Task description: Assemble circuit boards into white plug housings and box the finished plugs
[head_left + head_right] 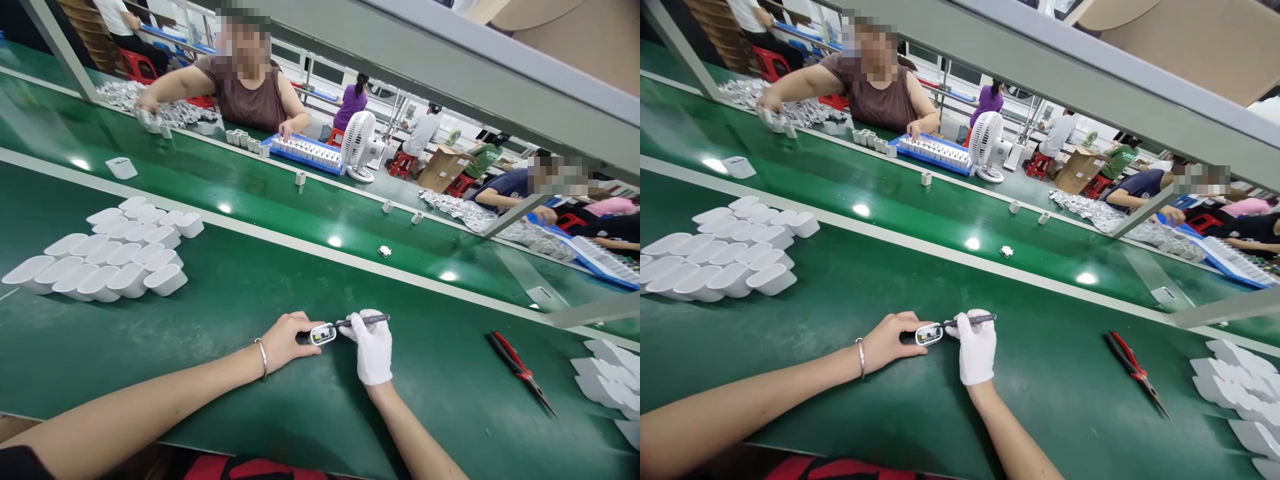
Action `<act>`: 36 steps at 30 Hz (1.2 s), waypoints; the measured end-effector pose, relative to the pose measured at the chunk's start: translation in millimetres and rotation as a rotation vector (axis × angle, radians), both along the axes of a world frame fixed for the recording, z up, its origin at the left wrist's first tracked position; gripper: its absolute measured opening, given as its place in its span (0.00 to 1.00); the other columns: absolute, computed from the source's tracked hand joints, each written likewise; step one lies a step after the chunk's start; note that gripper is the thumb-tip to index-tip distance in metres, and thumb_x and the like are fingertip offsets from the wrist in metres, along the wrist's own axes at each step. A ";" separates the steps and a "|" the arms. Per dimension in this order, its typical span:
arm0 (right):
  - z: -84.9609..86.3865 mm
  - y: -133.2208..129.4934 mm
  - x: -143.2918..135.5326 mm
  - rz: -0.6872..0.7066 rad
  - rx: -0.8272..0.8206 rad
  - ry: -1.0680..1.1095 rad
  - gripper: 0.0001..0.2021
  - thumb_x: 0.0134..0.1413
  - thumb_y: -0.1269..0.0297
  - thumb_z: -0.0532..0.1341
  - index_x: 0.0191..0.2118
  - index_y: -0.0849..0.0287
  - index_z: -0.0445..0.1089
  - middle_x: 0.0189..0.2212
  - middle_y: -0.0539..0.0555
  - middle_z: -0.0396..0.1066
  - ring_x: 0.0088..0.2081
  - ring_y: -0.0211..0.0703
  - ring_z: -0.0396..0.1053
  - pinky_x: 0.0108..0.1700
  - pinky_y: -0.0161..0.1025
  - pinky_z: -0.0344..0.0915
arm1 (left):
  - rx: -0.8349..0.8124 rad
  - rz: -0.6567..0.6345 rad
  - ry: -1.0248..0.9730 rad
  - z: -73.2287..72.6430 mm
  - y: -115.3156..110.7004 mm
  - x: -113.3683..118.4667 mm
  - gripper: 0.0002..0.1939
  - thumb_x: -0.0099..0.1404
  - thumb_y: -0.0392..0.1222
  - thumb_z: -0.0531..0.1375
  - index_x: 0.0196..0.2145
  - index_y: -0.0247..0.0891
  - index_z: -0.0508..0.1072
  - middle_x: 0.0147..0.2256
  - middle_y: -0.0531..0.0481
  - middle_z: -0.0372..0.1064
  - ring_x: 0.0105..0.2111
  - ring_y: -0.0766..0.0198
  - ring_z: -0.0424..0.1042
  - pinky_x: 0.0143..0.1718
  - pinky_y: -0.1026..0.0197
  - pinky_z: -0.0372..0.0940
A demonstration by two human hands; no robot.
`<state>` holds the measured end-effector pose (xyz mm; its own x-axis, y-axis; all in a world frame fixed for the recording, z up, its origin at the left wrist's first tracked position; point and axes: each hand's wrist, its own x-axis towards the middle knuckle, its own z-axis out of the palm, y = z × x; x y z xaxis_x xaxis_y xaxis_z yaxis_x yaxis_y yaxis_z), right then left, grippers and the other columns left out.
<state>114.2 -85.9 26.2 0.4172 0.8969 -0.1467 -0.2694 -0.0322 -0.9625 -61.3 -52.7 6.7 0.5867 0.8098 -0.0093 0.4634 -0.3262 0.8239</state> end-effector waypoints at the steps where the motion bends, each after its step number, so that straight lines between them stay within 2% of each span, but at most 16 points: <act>1: 0.5 0.3 0.6 -0.014 -0.003 -0.010 0.19 0.39 0.60 0.69 0.32 0.58 0.59 0.24 0.46 0.69 0.27 0.41 0.73 0.29 0.39 0.74 | 0.003 0.001 0.000 0.1 0.3 0.0 0.23 0.53 0.41 0.66 0.47 0.50 0.72 0.31 0.53 0.69 0.34 0.63 0.68 0.38 0.63 0.62; 6: 1.7 6.5 23.5 -0.056 -0.015 -0.122 0.19 0.40 0.56 0.67 0.34 0.58 0.60 0.24 0.45 0.68 0.26 0.39 0.72 0.29 0.38 0.72 | 0.024 -0.003 0.020 0.3 -0.2 1.4 0.22 0.53 0.41 0.66 0.47 0.48 0.73 0.31 0.53 0.68 0.34 0.63 0.68 0.38 0.63 0.62; 9: 3.3 11.0 47.5 0.117 -0.231 -0.547 0.16 0.47 0.53 0.60 0.38 0.58 0.63 0.19 0.44 0.65 0.18 0.38 0.68 0.24 0.37 0.68 | 0.049 -0.028 0.033 1.9 -1.9 1.3 0.23 0.53 0.41 0.66 0.48 0.47 0.72 0.33 0.52 0.71 0.35 0.62 0.69 0.39 0.62 0.62; 11: 7.0 10.3 57.3 0.247 -0.370 -0.818 0.14 0.47 0.55 0.60 0.37 0.58 0.67 0.16 0.46 0.65 0.17 0.40 0.66 0.23 0.37 0.65 | 0.064 -0.068 0.049 6.6 -0.7 -2.5 0.29 0.50 0.44 0.68 0.51 0.45 0.69 0.41 0.49 0.72 0.41 0.58 0.68 0.46 0.58 0.61; 13: 12.2 5.0 55.9 0.254 -0.411 -1.067 0.13 0.46 0.56 0.60 0.36 0.58 0.70 0.23 0.53 0.70 0.24 0.47 0.70 0.26 0.42 0.66 | 0.108 -0.107 0.124 16.1 4.5 -11.4 0.39 0.46 0.50 0.69 0.55 0.44 0.64 0.52 0.46 0.66 0.50 0.52 0.64 0.52 0.52 0.57; 15: 15.1 -4.8 43.6 0.215 -0.314 -1.342 0.16 0.51 0.54 0.57 0.43 0.57 0.71 0.38 0.61 0.72 0.37 0.56 0.71 0.34 0.49 0.68 | 0.200 -0.076 0.287 29.4 14.0 -25.9 0.40 0.45 0.53 0.68 0.56 0.45 0.63 0.59 0.45 0.56 0.55 0.46 0.57 0.55 0.46 0.52; 17: 11.0 -16.7 26.3 0.298 -0.084 -1.540 0.21 0.55 0.54 0.53 0.53 0.54 0.64 0.51 0.61 0.65 0.50 0.58 0.65 0.44 0.52 0.67 | 0.299 0.116 0.526 43.7 25.7 -44.8 0.34 0.48 0.49 0.67 0.53 0.43 0.66 0.61 0.43 0.52 0.57 0.42 0.53 0.55 0.43 0.50; 19: -1.1 -26.6 11.2 0.461 0.137 -1.541 0.24 0.56 0.57 0.53 0.58 0.53 0.58 0.57 0.58 0.60 0.54 0.53 0.63 0.49 0.47 0.66 | 0.348 0.445 0.775 55.5 37.0 -65.2 0.31 0.52 0.43 0.66 0.53 0.35 0.66 0.61 0.36 0.49 0.57 0.38 0.51 0.54 0.42 0.49; 21: -16.9 -30.8 2.3 0.519 0.245 -1.479 0.22 0.57 0.61 0.52 0.58 0.54 0.58 0.56 0.57 0.61 0.51 0.49 0.66 0.47 0.41 0.68 | 0.323 0.719 0.951 63.3 46.1 -83.6 0.31 0.55 0.38 0.63 0.56 0.28 0.63 0.61 0.29 0.47 0.57 0.37 0.51 0.52 0.43 0.51; 24: -31.9 -24.4 -1.5 0.495 0.259 -1.322 0.16 0.56 0.63 0.53 0.50 0.53 0.68 0.50 0.55 0.68 0.45 0.46 0.71 0.44 0.37 0.70 | 0.237 0.861 1.036 68.5 55.3 -103.1 0.29 0.58 0.34 0.59 0.57 0.28 0.60 0.62 0.28 0.43 0.57 0.37 0.49 0.47 0.43 0.56; 27: -26.1 -1.5 0.7 0.518 0.169 -1.109 0.12 0.51 0.60 0.59 0.41 0.55 0.71 0.40 0.53 0.73 0.36 0.43 0.73 0.39 0.36 0.70 | 0.155 0.964 1.016 69.2 63.1 -114.8 0.25 0.61 0.30 0.52 0.57 0.31 0.61 0.62 0.32 0.42 0.57 0.37 0.50 0.46 0.41 0.57; 29: -14.0 26.4 7.9 0.399 0.090 -1.055 0.16 0.49 0.56 0.61 0.43 0.56 0.70 0.37 0.53 0.73 0.33 0.42 0.72 0.36 0.35 0.69 | 0.097 1.028 1.007 68.5 68.7 -120.2 0.24 0.63 0.28 0.47 0.57 0.31 0.62 0.62 0.33 0.44 0.55 0.37 0.54 0.45 0.41 0.57; 31: 0.2 63.9 24.0 0.175 -0.012 -1.158 0.20 0.49 0.53 0.60 0.45 0.57 0.68 0.37 0.53 0.72 0.34 0.42 0.71 0.36 0.35 0.67 | 0.059 1.056 1.009 68.3 72.6 -123.7 0.24 0.63 0.27 0.44 0.55 0.31 0.64 0.62 0.33 0.43 0.53 0.37 0.57 0.45 0.41 0.57; 32: 6.9 84.3 35.4 0.075 -0.126 -1.289 0.18 0.49 0.51 0.59 0.43 0.56 0.68 0.35 0.53 0.72 0.33 0.42 0.69 0.36 0.35 0.65 | 0.049 1.055 1.012 68.7 73.3 -124.7 0.24 0.63 0.26 0.44 0.55 0.31 0.65 0.63 0.34 0.41 0.53 0.38 0.57 0.46 0.40 0.56; 34: 17.5 121.9 61.3 -0.026 -0.212 -1.355 0.16 0.53 0.52 0.55 0.39 0.59 0.69 0.35 0.56 0.69 0.34 0.44 0.67 0.37 0.37 0.62 | 0.047 1.036 1.020 71.3 71.2 -125.5 0.24 0.62 0.26 0.45 0.54 0.31 0.65 0.63 0.34 0.40 0.54 0.38 0.55 0.46 0.40 0.56; 36: 23.3 149.0 83.3 -0.100 -0.296 -1.384 0.16 0.55 0.54 0.52 0.39 0.62 0.68 0.37 0.61 0.67 0.35 0.47 0.66 0.36 0.40 0.61 | 0.063 1.023 1.031 75.9 65.6 -125.8 0.23 0.61 0.24 0.46 0.52 0.30 0.67 0.61 0.32 0.45 0.55 0.38 0.53 0.45 0.40 0.58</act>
